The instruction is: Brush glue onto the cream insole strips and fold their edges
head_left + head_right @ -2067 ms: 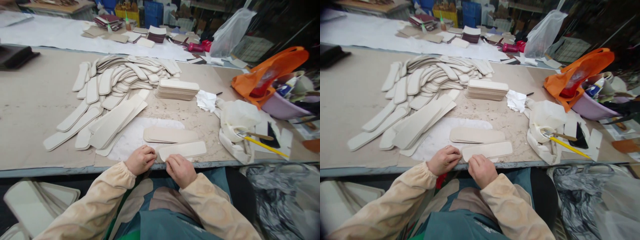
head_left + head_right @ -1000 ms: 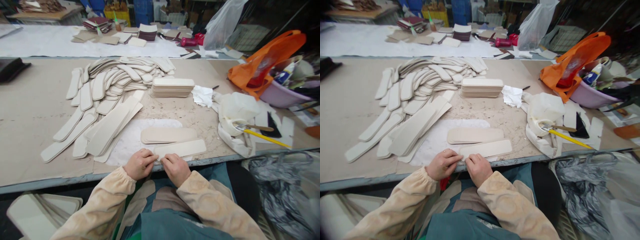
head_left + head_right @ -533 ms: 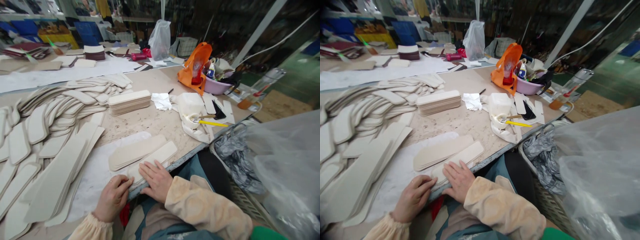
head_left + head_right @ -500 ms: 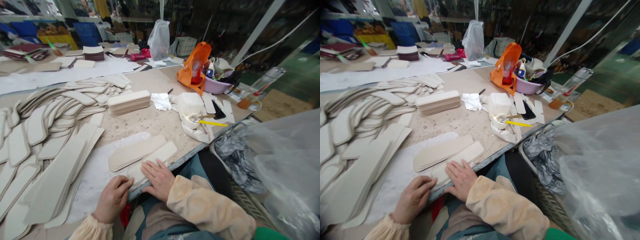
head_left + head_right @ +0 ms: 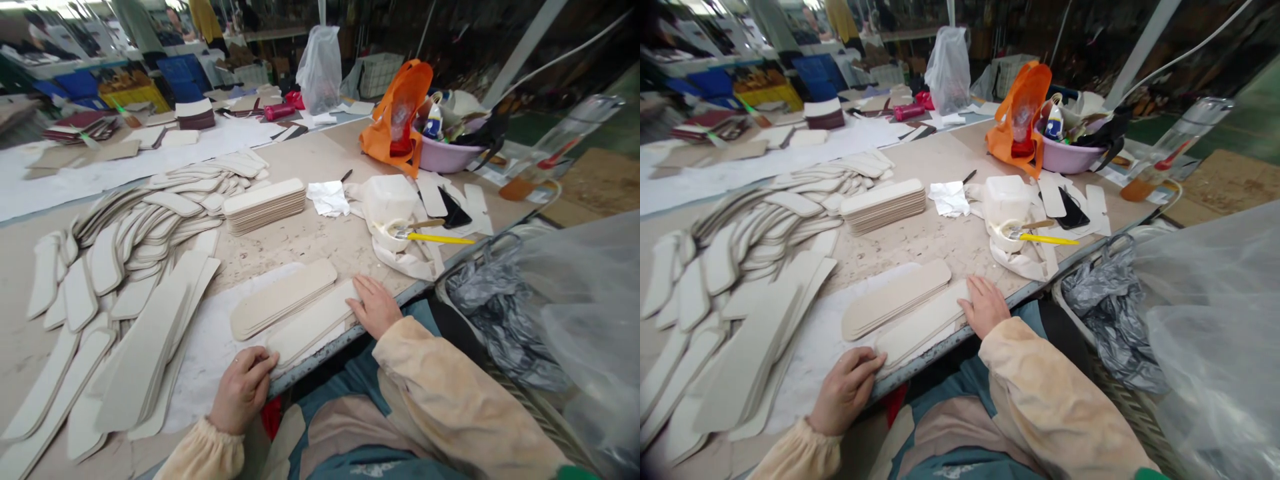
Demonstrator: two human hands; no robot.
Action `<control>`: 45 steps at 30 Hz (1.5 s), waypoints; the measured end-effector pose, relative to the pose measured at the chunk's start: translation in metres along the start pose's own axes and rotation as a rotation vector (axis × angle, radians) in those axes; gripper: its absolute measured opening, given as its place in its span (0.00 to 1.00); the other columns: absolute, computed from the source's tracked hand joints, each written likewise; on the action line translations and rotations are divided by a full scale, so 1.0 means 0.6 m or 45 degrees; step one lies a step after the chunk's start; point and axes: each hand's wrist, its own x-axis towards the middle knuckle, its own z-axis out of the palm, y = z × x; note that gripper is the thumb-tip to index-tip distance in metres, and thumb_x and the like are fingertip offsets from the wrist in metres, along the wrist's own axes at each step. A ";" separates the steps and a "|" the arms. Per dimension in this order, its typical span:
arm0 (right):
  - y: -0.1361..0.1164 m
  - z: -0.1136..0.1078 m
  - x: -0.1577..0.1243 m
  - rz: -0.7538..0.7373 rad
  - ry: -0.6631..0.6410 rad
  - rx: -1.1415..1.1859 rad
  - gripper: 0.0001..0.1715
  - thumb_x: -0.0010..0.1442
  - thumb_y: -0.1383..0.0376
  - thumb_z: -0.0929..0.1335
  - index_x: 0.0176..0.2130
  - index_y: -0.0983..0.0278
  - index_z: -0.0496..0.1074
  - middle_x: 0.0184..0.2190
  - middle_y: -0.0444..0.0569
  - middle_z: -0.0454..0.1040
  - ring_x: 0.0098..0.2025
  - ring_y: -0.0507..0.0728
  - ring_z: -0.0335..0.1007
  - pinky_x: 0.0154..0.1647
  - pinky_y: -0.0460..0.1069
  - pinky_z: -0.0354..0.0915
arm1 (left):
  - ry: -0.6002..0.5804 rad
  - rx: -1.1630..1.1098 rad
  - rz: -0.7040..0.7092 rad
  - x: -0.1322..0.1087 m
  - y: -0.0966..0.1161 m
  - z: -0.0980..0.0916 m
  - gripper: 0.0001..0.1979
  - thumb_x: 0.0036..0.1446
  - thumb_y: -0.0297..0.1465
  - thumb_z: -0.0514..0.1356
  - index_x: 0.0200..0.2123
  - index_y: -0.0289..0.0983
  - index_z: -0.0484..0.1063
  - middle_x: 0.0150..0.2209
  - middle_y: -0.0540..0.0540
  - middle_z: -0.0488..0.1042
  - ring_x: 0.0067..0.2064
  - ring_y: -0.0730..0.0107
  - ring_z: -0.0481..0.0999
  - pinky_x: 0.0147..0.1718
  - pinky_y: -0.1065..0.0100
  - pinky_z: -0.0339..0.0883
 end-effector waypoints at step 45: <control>0.034 -0.053 0.155 0.427 -0.139 1.802 0.27 0.42 0.60 0.74 0.43 0.65 0.73 0.26 0.43 0.73 0.23 0.48 0.63 0.21 0.42 0.57 | 0.071 -1.988 -1.335 0.147 0.222 0.033 0.21 0.50 0.36 0.61 0.46 0.32 0.70 0.37 0.40 0.76 0.35 0.64 0.76 0.33 0.68 0.69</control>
